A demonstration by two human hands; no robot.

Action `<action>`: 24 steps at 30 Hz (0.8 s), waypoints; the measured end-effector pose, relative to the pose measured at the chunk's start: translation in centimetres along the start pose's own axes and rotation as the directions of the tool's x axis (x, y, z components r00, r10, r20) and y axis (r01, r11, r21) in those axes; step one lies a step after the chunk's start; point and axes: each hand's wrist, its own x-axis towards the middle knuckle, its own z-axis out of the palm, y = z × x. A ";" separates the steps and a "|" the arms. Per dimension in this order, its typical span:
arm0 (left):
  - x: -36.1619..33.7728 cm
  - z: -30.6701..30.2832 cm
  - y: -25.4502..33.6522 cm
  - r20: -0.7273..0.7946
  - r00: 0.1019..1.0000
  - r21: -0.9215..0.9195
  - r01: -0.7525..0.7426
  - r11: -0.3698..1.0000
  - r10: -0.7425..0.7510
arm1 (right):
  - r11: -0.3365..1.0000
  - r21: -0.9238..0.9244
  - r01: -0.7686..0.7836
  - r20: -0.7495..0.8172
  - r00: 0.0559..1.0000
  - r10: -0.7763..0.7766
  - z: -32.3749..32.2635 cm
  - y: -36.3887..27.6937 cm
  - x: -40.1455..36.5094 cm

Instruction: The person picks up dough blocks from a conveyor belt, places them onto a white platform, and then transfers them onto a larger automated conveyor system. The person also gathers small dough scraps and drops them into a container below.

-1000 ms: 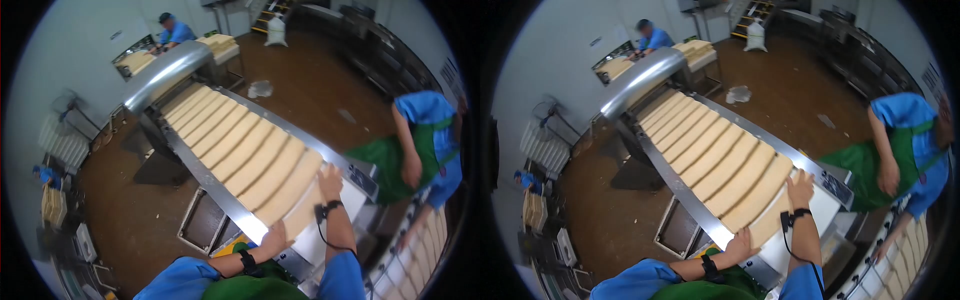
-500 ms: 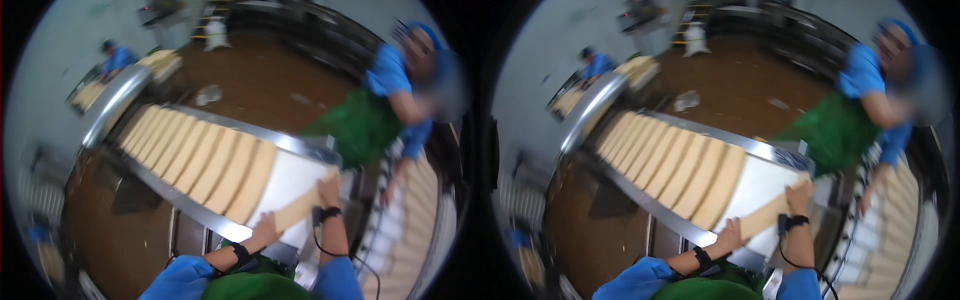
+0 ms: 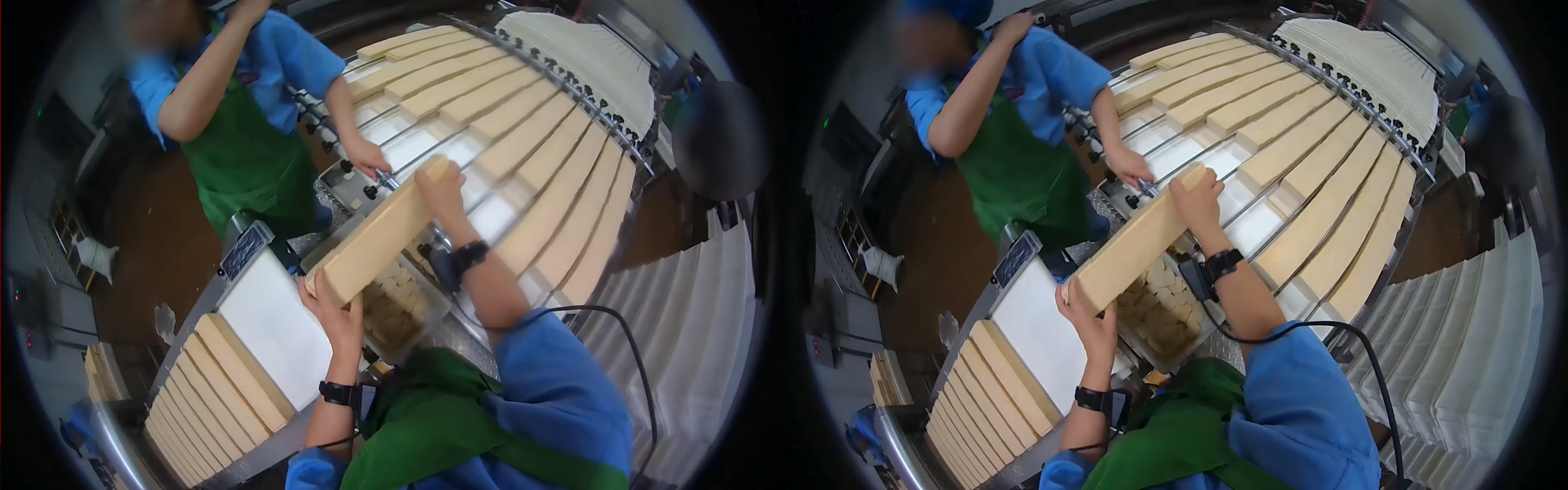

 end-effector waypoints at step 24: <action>11.9 14.9 3.3 0.265 0.959 -0.267 0.176 0.947 -0.104 | 0.579 -0.229 0.782 0.173 0.618 -0.767 3.2 3.4 2.4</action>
